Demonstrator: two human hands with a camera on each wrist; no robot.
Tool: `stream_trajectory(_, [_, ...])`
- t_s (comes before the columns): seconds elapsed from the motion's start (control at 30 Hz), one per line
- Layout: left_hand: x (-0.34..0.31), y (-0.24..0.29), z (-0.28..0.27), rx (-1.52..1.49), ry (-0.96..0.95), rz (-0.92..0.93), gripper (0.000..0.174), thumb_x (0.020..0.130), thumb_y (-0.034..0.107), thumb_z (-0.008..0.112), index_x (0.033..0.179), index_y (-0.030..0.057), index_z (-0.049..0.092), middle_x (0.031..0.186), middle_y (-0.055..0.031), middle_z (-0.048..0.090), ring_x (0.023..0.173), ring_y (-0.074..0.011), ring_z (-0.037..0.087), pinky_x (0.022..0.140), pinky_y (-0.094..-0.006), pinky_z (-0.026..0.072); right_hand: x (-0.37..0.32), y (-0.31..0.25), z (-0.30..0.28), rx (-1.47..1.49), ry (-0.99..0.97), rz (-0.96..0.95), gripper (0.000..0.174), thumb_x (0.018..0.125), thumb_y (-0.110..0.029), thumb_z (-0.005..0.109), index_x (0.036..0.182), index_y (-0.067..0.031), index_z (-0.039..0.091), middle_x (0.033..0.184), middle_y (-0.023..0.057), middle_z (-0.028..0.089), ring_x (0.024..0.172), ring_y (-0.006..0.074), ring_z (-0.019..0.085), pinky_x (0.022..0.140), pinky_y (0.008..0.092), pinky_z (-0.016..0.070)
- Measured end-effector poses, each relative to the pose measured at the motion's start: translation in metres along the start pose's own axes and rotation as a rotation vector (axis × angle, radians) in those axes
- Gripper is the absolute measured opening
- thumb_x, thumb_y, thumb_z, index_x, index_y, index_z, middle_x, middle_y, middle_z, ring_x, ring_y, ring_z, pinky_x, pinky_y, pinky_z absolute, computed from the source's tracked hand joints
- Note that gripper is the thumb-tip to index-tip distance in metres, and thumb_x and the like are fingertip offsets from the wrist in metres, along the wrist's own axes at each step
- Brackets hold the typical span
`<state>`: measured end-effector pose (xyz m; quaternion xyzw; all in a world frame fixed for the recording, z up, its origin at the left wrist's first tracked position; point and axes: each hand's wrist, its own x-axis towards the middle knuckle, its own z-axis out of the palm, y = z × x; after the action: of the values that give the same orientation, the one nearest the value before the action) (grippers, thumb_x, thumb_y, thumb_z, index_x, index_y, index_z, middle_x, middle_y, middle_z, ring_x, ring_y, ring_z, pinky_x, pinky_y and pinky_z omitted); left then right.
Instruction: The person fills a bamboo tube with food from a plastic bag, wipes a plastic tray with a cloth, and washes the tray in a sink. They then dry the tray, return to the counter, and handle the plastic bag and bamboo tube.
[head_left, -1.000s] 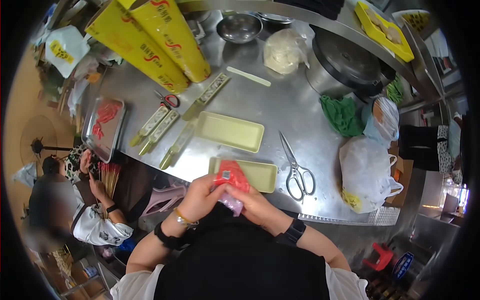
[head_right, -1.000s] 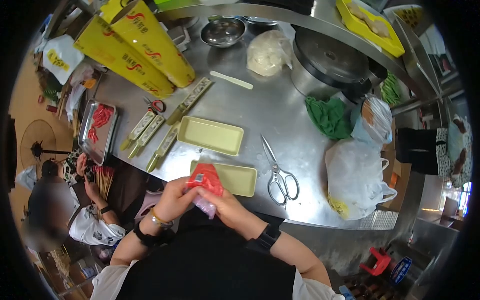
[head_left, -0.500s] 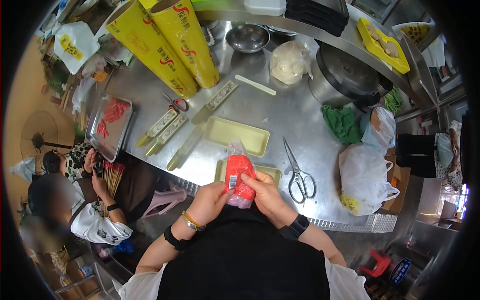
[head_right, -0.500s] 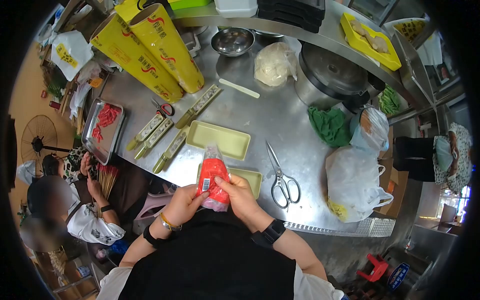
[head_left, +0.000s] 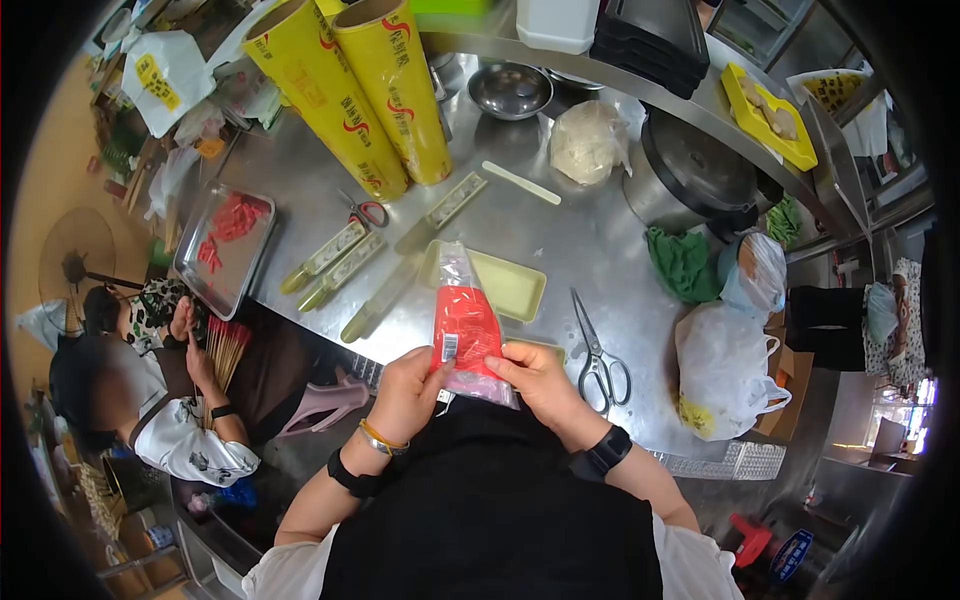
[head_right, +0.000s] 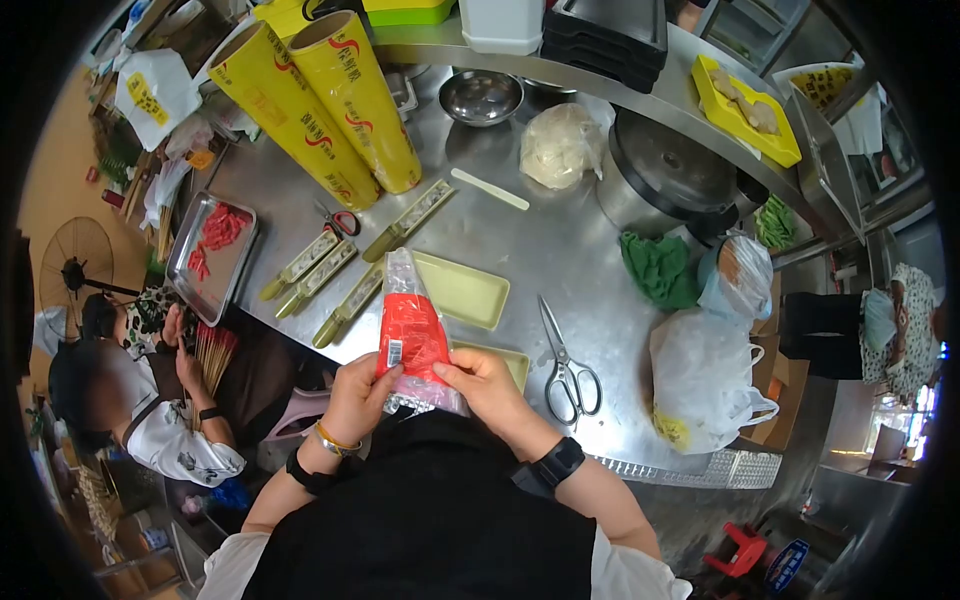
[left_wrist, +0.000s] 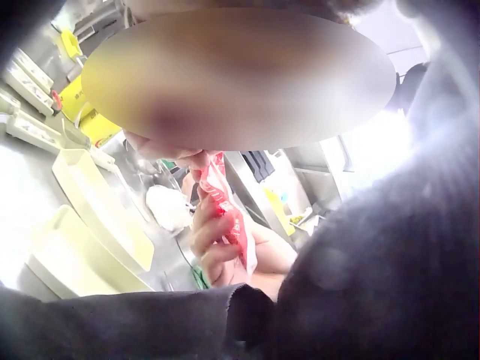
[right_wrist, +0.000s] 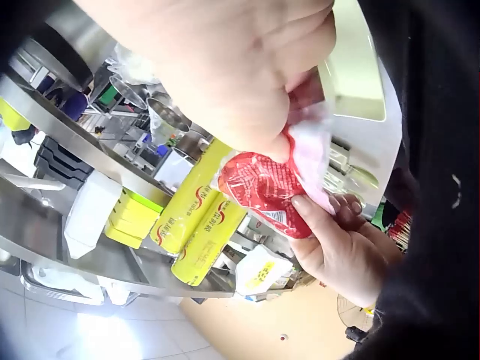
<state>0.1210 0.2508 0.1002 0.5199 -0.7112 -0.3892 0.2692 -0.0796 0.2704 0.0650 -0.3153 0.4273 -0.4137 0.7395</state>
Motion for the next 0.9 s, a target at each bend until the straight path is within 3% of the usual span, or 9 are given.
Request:
stream_trajectory(0.3, [-0.002,-0.003,0.002,-0.02,-0.089,0.087,0.014,0.092,0.011,0.062,0.1,0.0001,0.066,0.077,-0.0128,0.061,0.067,-0.0219,0.058,0.065,-0.0313,0.0475,0.0,-0.016,-0.004,0.105,0.065,0.078,0.025,0.097,-0.02,0.059,0.107,0.0014,0.068,0.097,0.0032,0.067,0.086,0.0069,0.06,0.077,0.022,0.0482])
stream_trajectory(0.4, [0.003,-0.004,0.001,-0.058,-0.054,0.092,0.013,0.09,0.008,0.061,0.101,0.0004,0.065,0.079,-0.0164,0.058,0.07,-0.0309,0.059,0.063,-0.0355,0.0467,0.0,-0.012,-0.004,0.16,-0.015,0.033,0.026,0.096,-0.019,0.06,0.111,0.0014,0.066,0.105,0.0035,0.066,0.092,0.008,0.06,0.085,0.0238,0.0483])
stream_trajectory(0.47, [0.007,-0.012,-0.003,-0.043,-0.142,0.086,0.017,0.091,0.011,0.063,0.104,0.0013,0.065,0.087,-0.0105,0.063,0.075,-0.0226,0.061,0.067,-0.0334,0.0481,0.001,-0.01,-0.01,-0.141,-0.106,-0.043,0.025,0.095,-0.016,0.062,0.113,0.0002,0.066,0.107,0.0021,0.065,0.094,0.0078,0.059,0.086,0.0243,0.0474])
stream_trajectory(0.5, [0.009,-0.006,-0.003,-0.043,-0.14,0.084,0.017,0.091,0.011,0.063,0.104,0.0013,0.065,0.087,-0.0105,0.063,0.075,-0.0226,0.061,0.067,-0.0334,0.0481,0.0,-0.014,-0.002,-0.095,-0.028,-0.092,0.02,0.093,-0.013,0.064,0.107,0.0004,0.067,0.092,-0.0024,0.061,0.085,0.0066,0.055,0.076,0.0228,0.0457])
stream_trajectory(0.57, [0.012,0.013,0.0,-0.521,-0.301,-0.298,0.019,0.093,0.015,0.063,0.109,0.003,0.065,0.1,-0.0012,0.063,0.088,-0.0097,0.056,0.076,-0.0281,0.0478,0.006,-0.005,-0.002,-0.205,0.017,-0.19,0.018,0.092,-0.013,0.064,0.103,0.0008,0.067,0.087,-0.0014,0.058,0.081,0.0073,0.053,0.073,0.0234,0.0447])
stream_trajectory(0.67, [0.015,-0.005,0.024,-0.643,-0.26,-0.203,0.021,0.095,0.018,0.063,0.111,0.0038,0.063,0.102,0.0022,0.061,0.089,-0.0049,0.053,0.076,-0.0246,0.0468,0.01,-0.008,0.009,-0.295,0.084,-0.238,0.015,0.091,-0.012,0.065,0.092,0.0022,0.067,0.076,0.0014,0.048,0.071,0.0092,0.047,0.065,0.0252,0.041])
stream_trajectory(0.77, [0.024,0.003,0.014,-0.596,-0.281,-0.336,0.021,0.097,0.023,0.06,0.1,0.0027,0.065,0.081,0.0023,0.061,0.07,-0.0051,0.055,0.06,-0.0226,0.0464,0.016,-0.004,0.009,-0.408,0.199,-0.567,0.017,0.09,-0.014,0.066,0.09,0.0027,0.067,0.076,0.0009,0.048,0.069,0.0087,0.047,0.062,0.0243,0.0404])
stream_trajectory(0.83, [0.024,0.003,0.012,-0.435,-0.325,-0.387,0.029,0.097,0.027,0.059,0.085,0.0007,0.063,0.061,0.0005,0.055,0.051,-0.0081,0.051,0.049,-0.0246,0.0437,0.013,0.003,0.005,-0.257,0.126,-0.377,0.018,0.092,-0.016,0.065,0.09,0.0014,0.068,0.081,-0.0004,0.052,0.071,0.0083,0.047,0.063,0.025,0.0407])
stream_trajectory(0.9, [0.021,0.002,0.013,-0.394,-0.368,-0.366,0.03,0.097,0.027,0.059,0.083,0.0007,0.063,0.059,0.0004,0.054,0.051,-0.0082,0.051,0.049,-0.0249,0.0438,0.01,0.011,0.004,-0.079,0.167,-0.219,0.02,0.094,-0.017,0.063,0.09,0.0011,0.068,0.086,0.0,0.055,0.073,0.008,0.05,0.064,0.0247,0.0425])
